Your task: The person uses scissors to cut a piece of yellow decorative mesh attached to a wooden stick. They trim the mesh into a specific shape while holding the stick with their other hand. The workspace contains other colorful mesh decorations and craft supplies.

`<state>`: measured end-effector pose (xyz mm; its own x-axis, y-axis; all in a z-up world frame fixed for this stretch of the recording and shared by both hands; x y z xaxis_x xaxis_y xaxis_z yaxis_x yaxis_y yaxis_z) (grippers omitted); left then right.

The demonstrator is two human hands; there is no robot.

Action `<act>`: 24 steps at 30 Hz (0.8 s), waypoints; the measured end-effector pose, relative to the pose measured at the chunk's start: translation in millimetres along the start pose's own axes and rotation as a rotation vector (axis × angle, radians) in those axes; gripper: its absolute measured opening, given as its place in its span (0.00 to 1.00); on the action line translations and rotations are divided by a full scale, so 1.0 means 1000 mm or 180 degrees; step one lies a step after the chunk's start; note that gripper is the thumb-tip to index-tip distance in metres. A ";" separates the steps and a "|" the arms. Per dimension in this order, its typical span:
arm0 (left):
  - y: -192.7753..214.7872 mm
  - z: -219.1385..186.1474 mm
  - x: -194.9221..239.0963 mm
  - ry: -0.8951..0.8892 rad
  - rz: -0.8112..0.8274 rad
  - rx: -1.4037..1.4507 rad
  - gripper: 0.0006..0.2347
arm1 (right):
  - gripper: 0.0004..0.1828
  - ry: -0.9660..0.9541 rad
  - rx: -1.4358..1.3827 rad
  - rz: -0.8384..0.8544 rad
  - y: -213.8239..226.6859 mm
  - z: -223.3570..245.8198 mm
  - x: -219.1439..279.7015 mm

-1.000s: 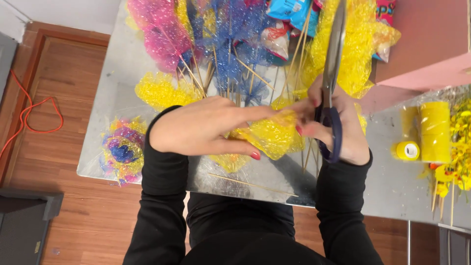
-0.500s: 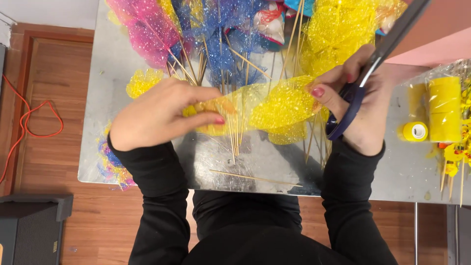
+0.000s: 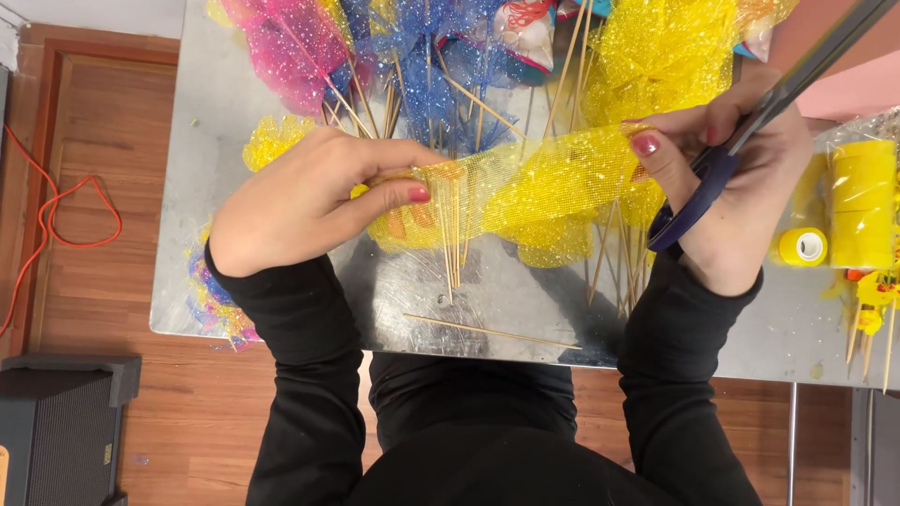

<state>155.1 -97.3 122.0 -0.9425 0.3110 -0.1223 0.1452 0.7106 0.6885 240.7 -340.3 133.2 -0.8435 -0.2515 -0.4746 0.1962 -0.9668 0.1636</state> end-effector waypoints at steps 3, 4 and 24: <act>0.005 0.001 0.002 -0.0057 -0.0113 0.0119 0.13 | 0.25 -0.0061 0.0044 -0.0098 0.006 -0.007 0.001; 0.006 -0.001 0.004 -0.0043 -0.0109 0.0122 0.13 | 0.25 -0.0074 0.0038 -0.0093 0.006 -0.006 0.001; 0.045 -0.004 0.027 0.0181 -0.1107 -0.0110 0.08 | 0.24 0.0174 0.0189 -0.0248 0.010 -0.009 0.006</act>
<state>134.7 -59.3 152.9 -0.9491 0.0179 -0.3143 -0.1967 0.7458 0.6364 242.3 -351.5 124.3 -0.8262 -0.1794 -0.5341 0.0997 -0.9796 0.1747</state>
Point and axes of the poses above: each hand's wrist, its own x-axis away from the middle knuckle, its own y-axis out of the back of the hand, z = x × y, the point moved 10 cm from there along -x, towards the middle knuckle, and after that the axes turned 8 degrees about -z, right-handed, at the moved point
